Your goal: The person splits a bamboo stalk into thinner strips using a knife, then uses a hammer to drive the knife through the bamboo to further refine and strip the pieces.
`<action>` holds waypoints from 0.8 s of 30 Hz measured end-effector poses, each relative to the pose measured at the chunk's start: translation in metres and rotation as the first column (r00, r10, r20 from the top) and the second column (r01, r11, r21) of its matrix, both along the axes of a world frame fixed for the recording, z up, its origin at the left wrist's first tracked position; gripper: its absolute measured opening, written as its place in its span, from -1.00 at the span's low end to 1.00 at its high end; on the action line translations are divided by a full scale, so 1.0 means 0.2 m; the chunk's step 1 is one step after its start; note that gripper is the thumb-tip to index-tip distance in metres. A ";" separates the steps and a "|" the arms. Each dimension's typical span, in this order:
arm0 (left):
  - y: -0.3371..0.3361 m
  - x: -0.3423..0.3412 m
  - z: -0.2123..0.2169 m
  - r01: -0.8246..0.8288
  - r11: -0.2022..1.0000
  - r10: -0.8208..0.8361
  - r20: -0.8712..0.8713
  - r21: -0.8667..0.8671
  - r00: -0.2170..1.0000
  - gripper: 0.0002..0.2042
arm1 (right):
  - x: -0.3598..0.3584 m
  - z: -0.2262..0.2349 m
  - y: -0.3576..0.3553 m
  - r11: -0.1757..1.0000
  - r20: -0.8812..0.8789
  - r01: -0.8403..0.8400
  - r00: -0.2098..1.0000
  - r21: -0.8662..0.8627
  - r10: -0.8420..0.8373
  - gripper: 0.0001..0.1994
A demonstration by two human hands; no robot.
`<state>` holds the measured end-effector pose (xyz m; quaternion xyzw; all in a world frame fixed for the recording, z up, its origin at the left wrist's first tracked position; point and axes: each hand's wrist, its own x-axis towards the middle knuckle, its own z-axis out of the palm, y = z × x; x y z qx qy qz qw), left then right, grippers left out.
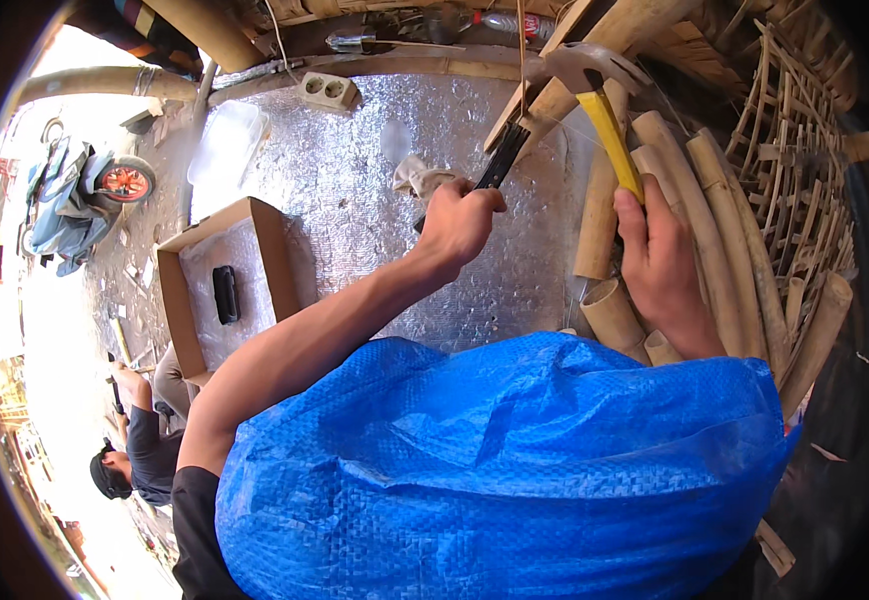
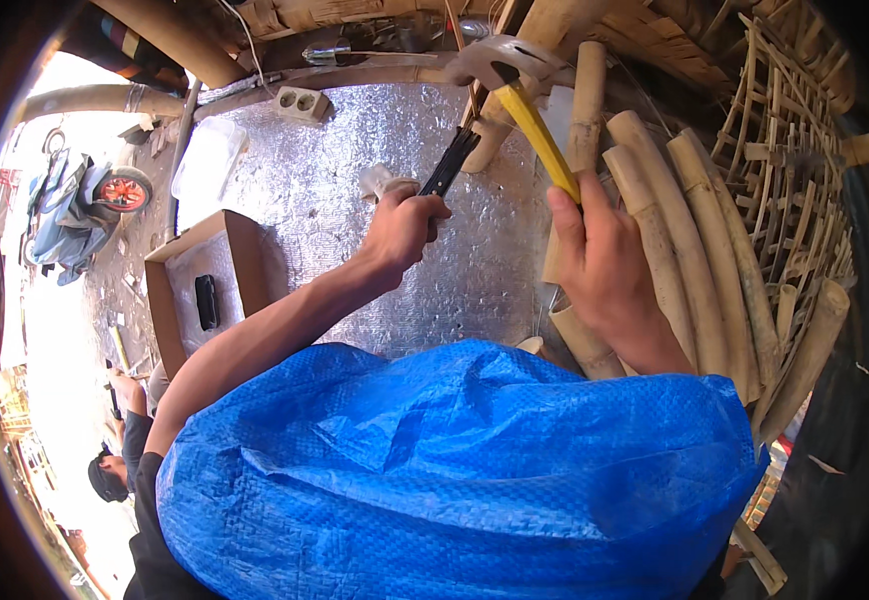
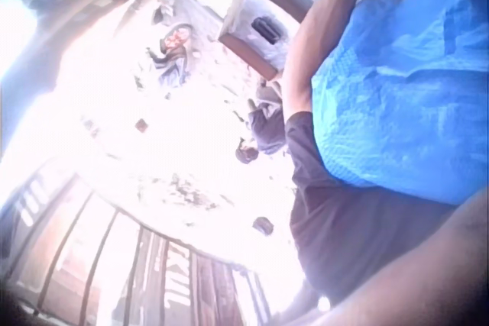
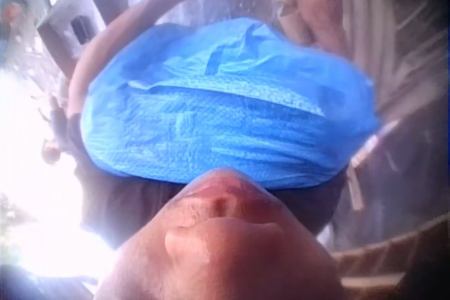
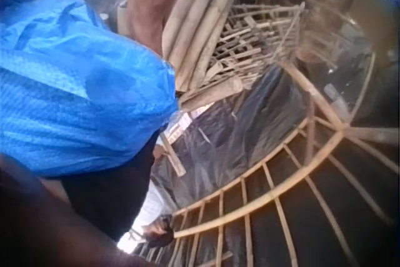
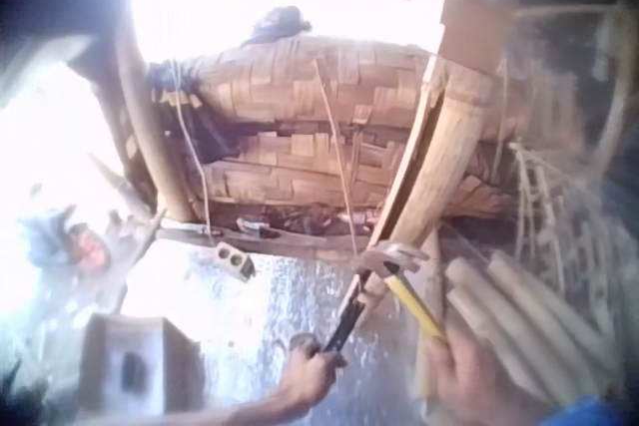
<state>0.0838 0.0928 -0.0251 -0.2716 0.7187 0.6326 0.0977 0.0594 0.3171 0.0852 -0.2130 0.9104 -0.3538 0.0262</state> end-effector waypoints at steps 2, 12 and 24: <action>-0.01 0.01 0.00 0.006 1.000 -0.006 0.012 0.022 1.000 -0.84 | -0.04 -0.05 -0.02 0.994 -0.074 -0.010 0.997 0.106 0.018 -0.73; -0.06 0.02 -0.05 0.020 0.998 -0.019 0.020 -0.062 1.000 -0.66 | -0.07 -0.13 -0.08 0.988 -0.050 0.035 0.998 0.149 -0.027 -0.76; -0.10 -0.01 0.01 -0.010 1.000 0.010 0.030 0.008 1.000 -0.67 | -0.05 -0.22 -0.10 0.989 -0.047 0.097 0.995 0.108 -0.092 -0.71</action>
